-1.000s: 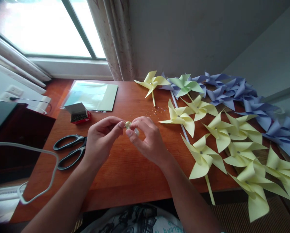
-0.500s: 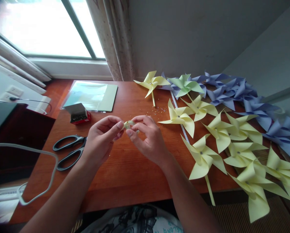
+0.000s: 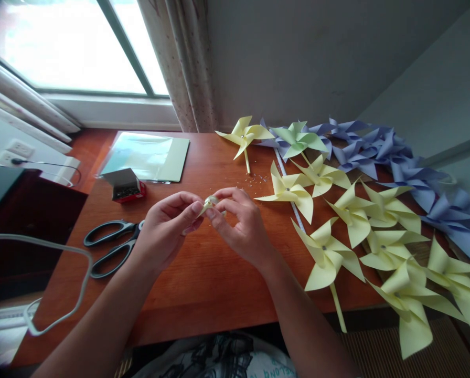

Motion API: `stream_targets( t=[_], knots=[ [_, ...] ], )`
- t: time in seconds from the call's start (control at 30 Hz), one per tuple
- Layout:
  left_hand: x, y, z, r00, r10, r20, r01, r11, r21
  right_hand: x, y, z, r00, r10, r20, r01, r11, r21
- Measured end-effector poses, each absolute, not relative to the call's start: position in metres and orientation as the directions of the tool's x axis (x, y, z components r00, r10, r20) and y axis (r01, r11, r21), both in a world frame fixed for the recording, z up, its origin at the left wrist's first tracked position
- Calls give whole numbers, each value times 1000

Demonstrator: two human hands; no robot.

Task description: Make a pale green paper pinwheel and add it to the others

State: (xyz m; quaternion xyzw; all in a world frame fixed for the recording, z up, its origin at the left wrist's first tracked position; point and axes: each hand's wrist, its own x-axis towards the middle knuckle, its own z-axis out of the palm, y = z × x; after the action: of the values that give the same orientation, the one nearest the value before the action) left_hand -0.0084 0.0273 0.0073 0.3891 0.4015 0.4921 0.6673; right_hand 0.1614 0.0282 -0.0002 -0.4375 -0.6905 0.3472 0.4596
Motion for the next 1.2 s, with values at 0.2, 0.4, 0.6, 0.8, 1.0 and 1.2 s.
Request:
stream_targets(
  t=[0.2,0.4,0.6,0.8,1.0,1.2],
  knots=[
    [-6,26,12,155,981,-116,-301,159,940,162,28,0,-175,928,330,289,369,-883],
    [-6,27,15,162,981,-103,-302,148,942,163,29,0,-144,929,342,307,370,-877],
    [-6,26,12,116,990,-75,-239,101,966,162,30,-1,-106,930,352,333,366,-869],
    [-2,25,14,127,988,-90,-257,121,959,162,30,-2,-107,934,341,313,358,-880],
    [-2,25,16,157,984,-82,-254,121,960,164,30,-2,-104,931,351,280,366,-888],
    [-1,25,14,250,961,-116,-325,196,925,164,30,-3,-122,929,349,217,368,-904]
  ],
)
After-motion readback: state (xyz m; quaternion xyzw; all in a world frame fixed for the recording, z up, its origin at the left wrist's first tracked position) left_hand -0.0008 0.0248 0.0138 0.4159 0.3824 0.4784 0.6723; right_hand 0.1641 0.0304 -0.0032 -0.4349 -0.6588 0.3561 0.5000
